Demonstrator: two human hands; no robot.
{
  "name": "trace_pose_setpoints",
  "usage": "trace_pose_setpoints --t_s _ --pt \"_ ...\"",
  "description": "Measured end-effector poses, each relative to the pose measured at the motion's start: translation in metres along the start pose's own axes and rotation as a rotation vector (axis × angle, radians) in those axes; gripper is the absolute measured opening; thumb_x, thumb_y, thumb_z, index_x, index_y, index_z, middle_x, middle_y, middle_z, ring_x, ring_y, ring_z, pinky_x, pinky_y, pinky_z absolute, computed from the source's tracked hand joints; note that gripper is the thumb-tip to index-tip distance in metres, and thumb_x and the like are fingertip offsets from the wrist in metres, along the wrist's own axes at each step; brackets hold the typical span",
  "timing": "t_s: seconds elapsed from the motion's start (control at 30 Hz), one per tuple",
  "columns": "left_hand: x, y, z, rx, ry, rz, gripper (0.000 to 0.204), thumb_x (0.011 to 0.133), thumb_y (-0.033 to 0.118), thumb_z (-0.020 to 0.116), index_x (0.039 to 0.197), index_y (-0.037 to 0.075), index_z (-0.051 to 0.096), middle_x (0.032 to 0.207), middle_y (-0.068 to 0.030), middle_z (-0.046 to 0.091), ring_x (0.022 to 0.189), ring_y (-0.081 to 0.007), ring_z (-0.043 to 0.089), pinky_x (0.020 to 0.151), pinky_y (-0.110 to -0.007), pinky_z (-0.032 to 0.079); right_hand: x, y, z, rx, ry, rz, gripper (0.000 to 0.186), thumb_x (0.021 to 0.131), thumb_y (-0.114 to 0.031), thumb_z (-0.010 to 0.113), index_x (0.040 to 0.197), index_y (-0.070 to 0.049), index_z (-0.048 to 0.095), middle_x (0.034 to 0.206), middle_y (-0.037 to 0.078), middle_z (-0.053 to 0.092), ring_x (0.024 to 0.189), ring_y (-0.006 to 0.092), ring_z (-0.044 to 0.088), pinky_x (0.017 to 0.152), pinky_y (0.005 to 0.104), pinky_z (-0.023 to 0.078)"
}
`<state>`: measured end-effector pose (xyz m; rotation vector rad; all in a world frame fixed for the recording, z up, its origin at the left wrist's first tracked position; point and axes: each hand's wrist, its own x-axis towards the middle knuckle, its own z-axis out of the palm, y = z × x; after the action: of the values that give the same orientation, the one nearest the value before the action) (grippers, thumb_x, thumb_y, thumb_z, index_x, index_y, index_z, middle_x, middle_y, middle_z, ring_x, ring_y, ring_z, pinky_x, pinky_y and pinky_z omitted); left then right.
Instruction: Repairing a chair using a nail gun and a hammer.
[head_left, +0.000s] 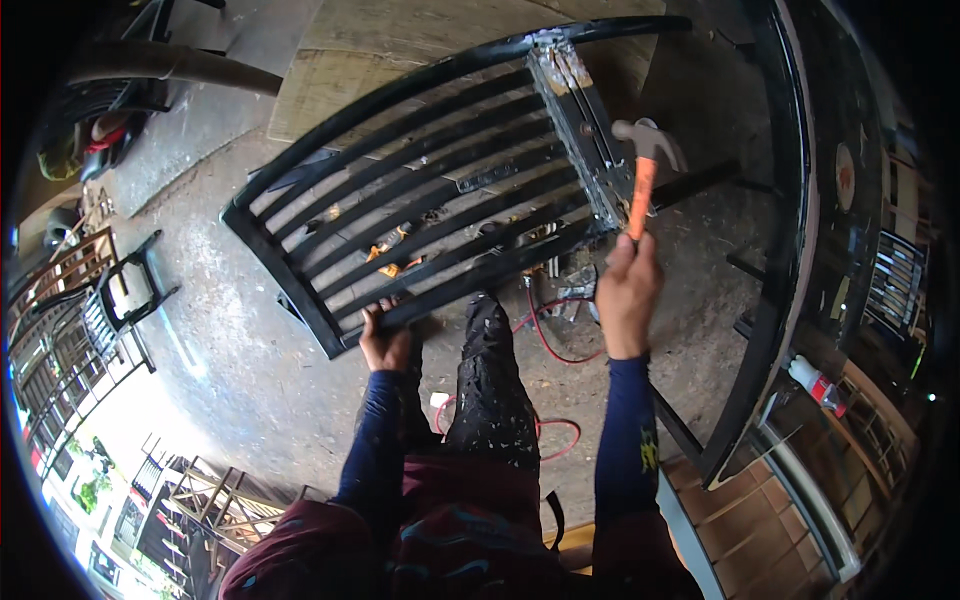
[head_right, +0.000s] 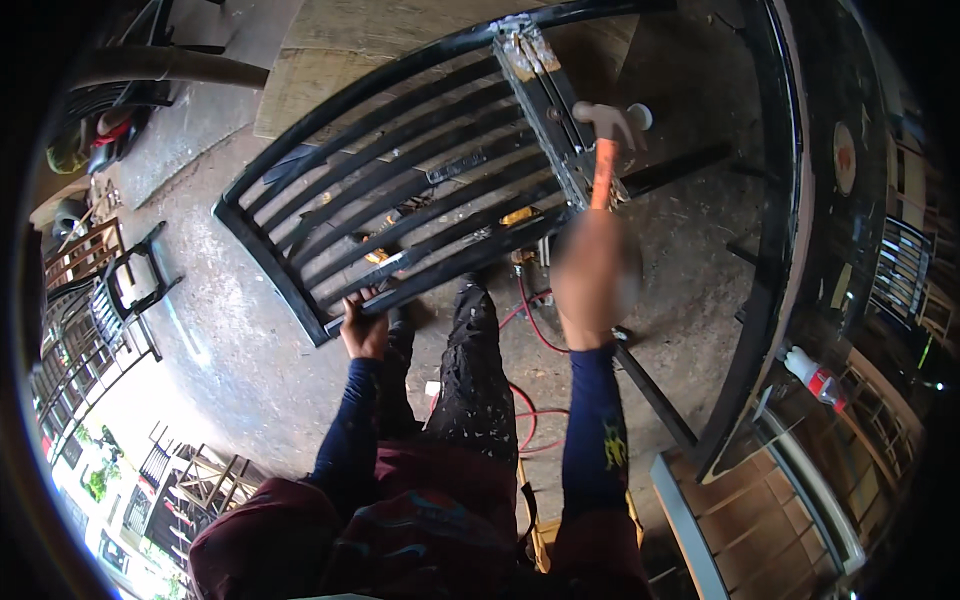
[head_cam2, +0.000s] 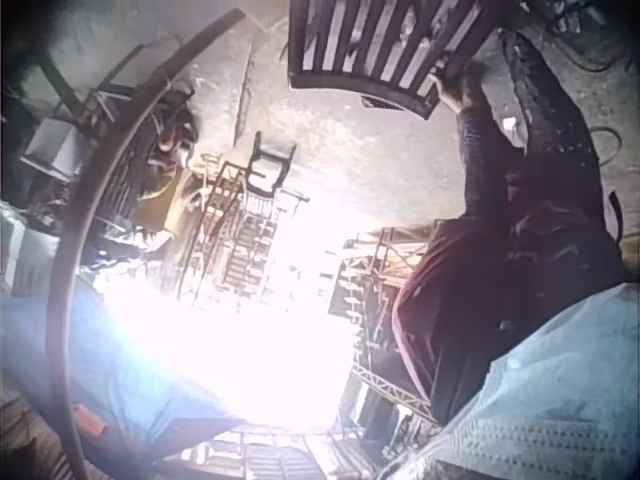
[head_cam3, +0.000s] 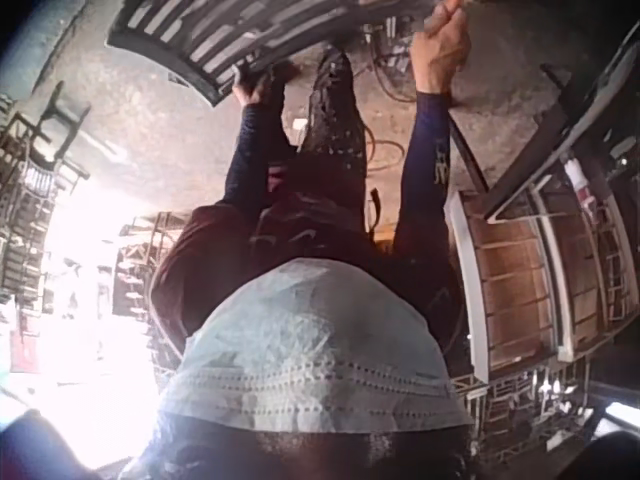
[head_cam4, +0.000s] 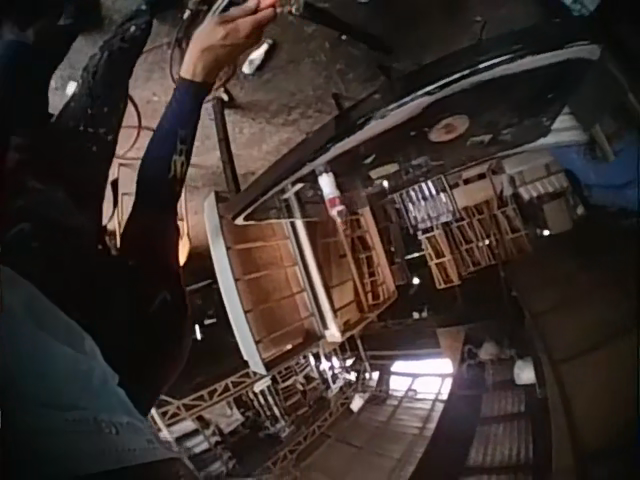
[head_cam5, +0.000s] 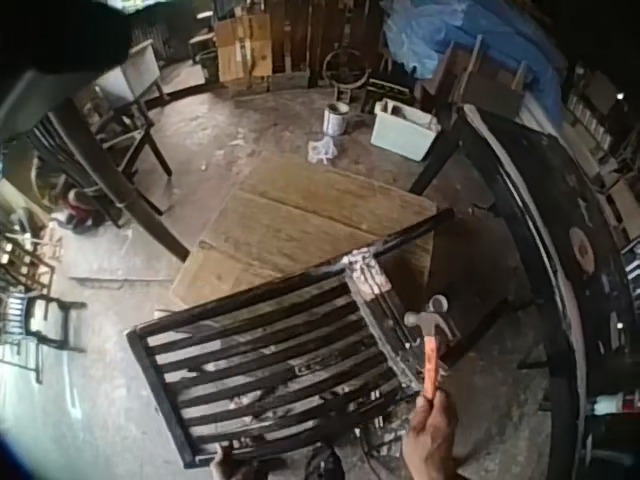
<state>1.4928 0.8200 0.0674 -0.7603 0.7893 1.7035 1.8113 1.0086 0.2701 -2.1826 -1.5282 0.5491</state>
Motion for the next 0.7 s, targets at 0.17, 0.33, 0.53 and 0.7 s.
trace_pose_setpoints --t_s 0.17,0.33,0.53,0.7 --pt "-0.056 -0.045 -0.031 0.069 0.163 -0.195 0.027 0.094 0.033 0.063 0.105 0.008 0.065 0.119 -0.0078 0.065 0.120 -0.0270 0.055 0.108 -0.046 0.039 -0.008 0.012 0.047 -0.187 0.083 -0.013 0.020 0.099 -0.010 0.046 0.108 0.007 0.046 0.089 0.033 0.062 0.085 0.0486 0.062 0.071 0.0523 0.049" --pt "-0.052 -0.055 -0.035 0.216 0.208 -0.355 0.014 0.090 0.018 0.070 0.096 0.006 0.066 0.118 -0.0127 0.065 0.117 -0.0266 0.057 0.107 -0.050 0.041 -0.006 0.032 0.049 -0.157 0.033 0.064 0.020 0.099 -0.013 0.048 0.103 0.007 0.048 0.089 0.031 0.061 0.086 0.0502 0.059 0.075 0.0504 0.047" --pt "-0.051 -0.050 -0.045 0.195 0.154 -0.317 0.021 0.092 0.019 0.069 0.106 0.006 0.063 0.127 -0.0113 0.062 0.122 -0.0273 0.056 0.105 -0.046 0.045 -0.015 -0.022 -0.020 -0.016 0.396 -0.077 0.015 0.101 -0.013 0.048 0.100 0.003 0.048 0.074 0.018 0.057 0.064 0.0265 0.063 0.054 0.0347 0.046" --pt "-0.055 -0.078 -0.048 0.184 0.083 -0.328 0.024 0.092 0.019 0.069 0.111 0.005 0.063 0.127 -0.0103 0.062 0.120 -0.0262 0.056 0.108 -0.044 0.042 -0.020 0.094 0.046 -0.145 0.081 -0.005 0.014 0.093 -0.005 0.050 0.103 0.004 0.047 0.086 0.030 0.062 0.080 0.0459 0.064 0.069 0.0496 0.052"
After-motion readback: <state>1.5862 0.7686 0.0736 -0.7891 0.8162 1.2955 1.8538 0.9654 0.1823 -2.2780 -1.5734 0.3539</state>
